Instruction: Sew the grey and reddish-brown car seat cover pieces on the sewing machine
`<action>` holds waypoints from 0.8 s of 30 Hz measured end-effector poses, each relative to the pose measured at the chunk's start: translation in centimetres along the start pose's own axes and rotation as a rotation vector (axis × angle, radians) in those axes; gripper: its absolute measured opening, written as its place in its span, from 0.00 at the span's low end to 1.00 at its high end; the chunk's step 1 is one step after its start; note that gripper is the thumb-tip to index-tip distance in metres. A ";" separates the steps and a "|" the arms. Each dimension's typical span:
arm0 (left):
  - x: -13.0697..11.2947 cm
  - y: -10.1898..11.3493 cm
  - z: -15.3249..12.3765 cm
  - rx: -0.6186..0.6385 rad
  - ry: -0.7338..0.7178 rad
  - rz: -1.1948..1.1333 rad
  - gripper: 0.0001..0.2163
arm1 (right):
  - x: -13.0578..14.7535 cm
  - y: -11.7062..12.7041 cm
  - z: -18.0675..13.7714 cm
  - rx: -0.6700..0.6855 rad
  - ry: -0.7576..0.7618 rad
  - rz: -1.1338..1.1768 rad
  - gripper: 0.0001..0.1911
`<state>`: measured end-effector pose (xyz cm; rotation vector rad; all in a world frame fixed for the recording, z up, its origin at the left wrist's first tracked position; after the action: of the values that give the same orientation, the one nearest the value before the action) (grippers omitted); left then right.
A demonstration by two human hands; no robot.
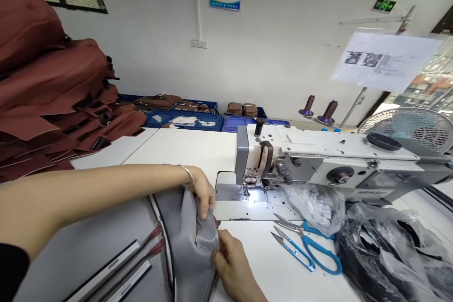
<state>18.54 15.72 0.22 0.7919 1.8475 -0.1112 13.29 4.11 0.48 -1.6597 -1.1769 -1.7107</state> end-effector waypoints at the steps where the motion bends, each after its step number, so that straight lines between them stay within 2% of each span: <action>1: 0.9 -0.8 -1.0 0.075 0.077 -0.004 0.14 | 0.1 0.1 0.2 0.004 0.004 -0.004 0.11; 2: 1.6 -1.3 -2.0 0.101 0.144 0.021 0.14 | 0.1 0.2 0.3 0.005 0.006 -0.009 0.11; 3: 2.1 -1.3 -2.9 0.064 0.186 0.053 0.14 | 0.2 0.4 0.4 0.007 0.011 -0.017 0.11; 5: 1.8 -0.6 -4.4 -0.123 0.184 0.074 0.15 | 0.6 0.8 0.7 0.004 0.027 -0.039 0.10; 8: -0.4 0.7 -6.2 -0.368 0.062 -0.029 0.17 | 2.0 1.9 1.8 -0.029 0.072 -0.082 0.07; 10: -2.4 2.4 -6.9 -0.513 -0.025 -0.052 0.19 | 3.1 2.7 3.1 -0.086 0.101 -0.127 0.06; 13: -4.7 5.4 -6.5 -0.706 -0.029 0.201 0.16 | 3.5 3.3 5.2 -0.209 0.093 -0.227 0.07; 15: -4.9 5.9 -4.7 -0.757 0.083 0.469 0.11 | 2.7 3.0 6.2 -0.293 0.054 -0.318 0.09; 17: -4.0 5.3 -2.1 -0.768 0.192 0.628 0.04 | 1.6 2.3 6.4 -0.361 0.020 -0.428 0.09; 20: -1.8 3.9 0.9 -0.783 0.267 0.639 0.09 | -0.1 2.4 5.1 -0.423 0.016 -0.604 0.09; 22: -0.4 3.8 1.0 -0.779 0.296 0.601 0.11 | -1.2 4.9 3.3 -0.464 0.017 -0.709 0.10; 24: 0.6 4.3 -0.2 -0.756 0.289 0.537 0.13 | -2.3 10.3 1.3 -0.551 -0.027 -0.801 0.12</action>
<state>20.63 19.44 0.98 0.7415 1.6733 1.0279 22.78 -0.60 0.65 -1.5919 -1.6249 -2.7049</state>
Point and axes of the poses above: each hand's wrist, its own z-axis towards the middle knuckle, its own y-axis out of the back of the hand, x = y × z, the point moved 10 cm from there along z, towards the middle knuckle, and after that the axes turned 15 degrees about -y, right-handed, at the moved point
